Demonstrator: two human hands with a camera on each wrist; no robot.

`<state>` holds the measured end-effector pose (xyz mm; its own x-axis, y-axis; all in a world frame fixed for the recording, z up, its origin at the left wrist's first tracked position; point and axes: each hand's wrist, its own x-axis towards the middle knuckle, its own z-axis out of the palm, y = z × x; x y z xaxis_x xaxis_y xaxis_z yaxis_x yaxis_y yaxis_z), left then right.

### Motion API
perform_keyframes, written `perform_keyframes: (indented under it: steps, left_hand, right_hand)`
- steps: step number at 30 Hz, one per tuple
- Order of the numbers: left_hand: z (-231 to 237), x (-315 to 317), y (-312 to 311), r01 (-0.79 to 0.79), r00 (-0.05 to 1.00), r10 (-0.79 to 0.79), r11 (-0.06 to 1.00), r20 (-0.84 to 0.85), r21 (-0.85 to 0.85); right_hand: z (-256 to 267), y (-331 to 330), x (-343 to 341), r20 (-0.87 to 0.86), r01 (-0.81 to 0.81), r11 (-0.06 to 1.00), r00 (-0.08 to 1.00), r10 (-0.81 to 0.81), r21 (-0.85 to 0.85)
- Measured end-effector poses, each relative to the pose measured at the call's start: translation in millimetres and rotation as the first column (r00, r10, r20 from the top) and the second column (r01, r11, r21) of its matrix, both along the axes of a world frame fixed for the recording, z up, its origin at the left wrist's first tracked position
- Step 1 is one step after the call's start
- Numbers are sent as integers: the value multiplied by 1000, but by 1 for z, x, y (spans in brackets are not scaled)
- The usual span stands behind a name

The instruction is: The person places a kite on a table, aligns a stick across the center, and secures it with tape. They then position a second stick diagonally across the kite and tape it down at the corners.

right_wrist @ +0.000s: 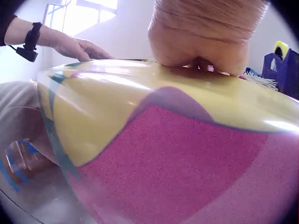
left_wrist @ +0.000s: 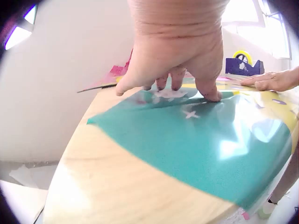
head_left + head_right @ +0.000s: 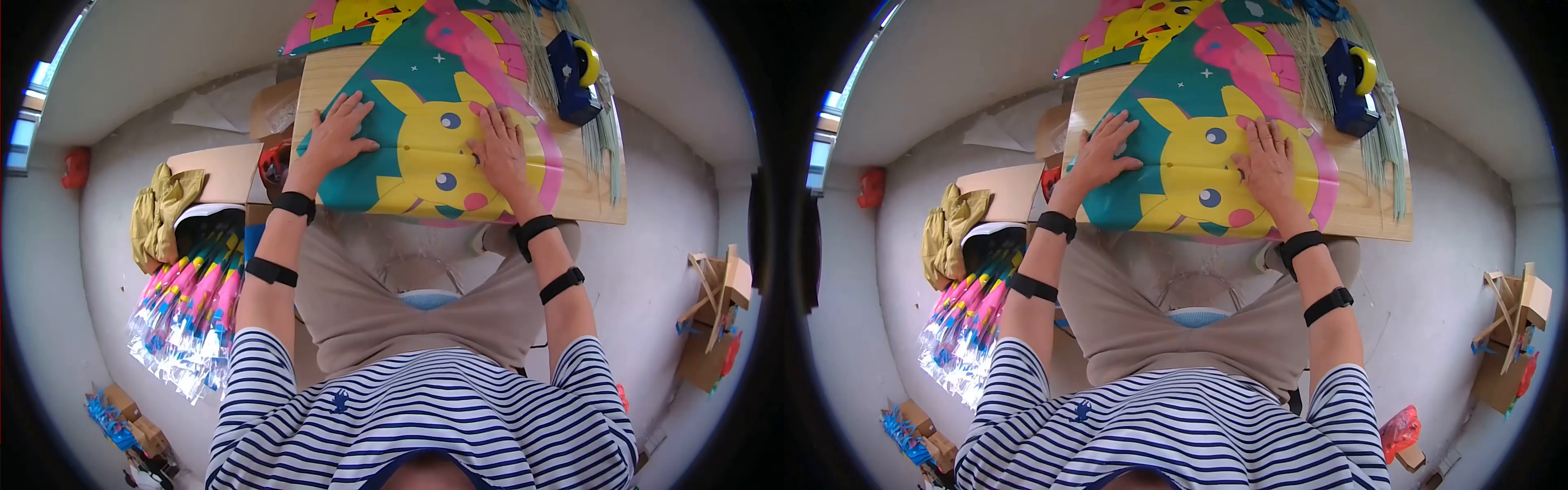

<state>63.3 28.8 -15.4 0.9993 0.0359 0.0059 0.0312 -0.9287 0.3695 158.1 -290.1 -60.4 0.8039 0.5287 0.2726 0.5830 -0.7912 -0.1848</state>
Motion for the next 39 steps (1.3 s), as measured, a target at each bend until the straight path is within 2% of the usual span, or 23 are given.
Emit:
perform_keyframes:
  steps: [1,4,7,10,13,16,24,31,39]
  left_hand:
    - [2,2,-1,-23,1000,23,1000,6,17]
    - [5,-18,-22,95,974,-101,995,201,37]
    - [9,-56,-71,164,967,-175,984,187,73]
    - [-13,-70,-91,134,965,-137,991,222,29]
    - [-22,-81,-93,76,982,-75,997,173,1]
    - [-20,-96,-97,81,981,-78,997,177,-8]
    - [-20,-89,-105,106,966,-117,993,231,61]
    - [-16,-93,-88,79,978,-85,996,190,43]
    - [-20,-120,-9,-125,962,98,988,254,92]
  right_hand:
    - [2,3,1,6,13,1000,1000,-13,-1]
    - [20,12,-23,34,-74,996,997,73,44]
    - [23,35,-65,0,-196,980,981,196,25]
    - [11,49,-88,-18,-256,966,966,257,44]
    - [10,47,-96,-33,-237,970,971,239,44]
    - [14,40,-107,-77,-225,973,970,229,59]
    - [11,51,-109,-26,-225,971,973,227,75]
    - [10,50,-107,-31,-228,972,973,230,61]
    - [12,50,-108,-34,-230,972,972,231,38]
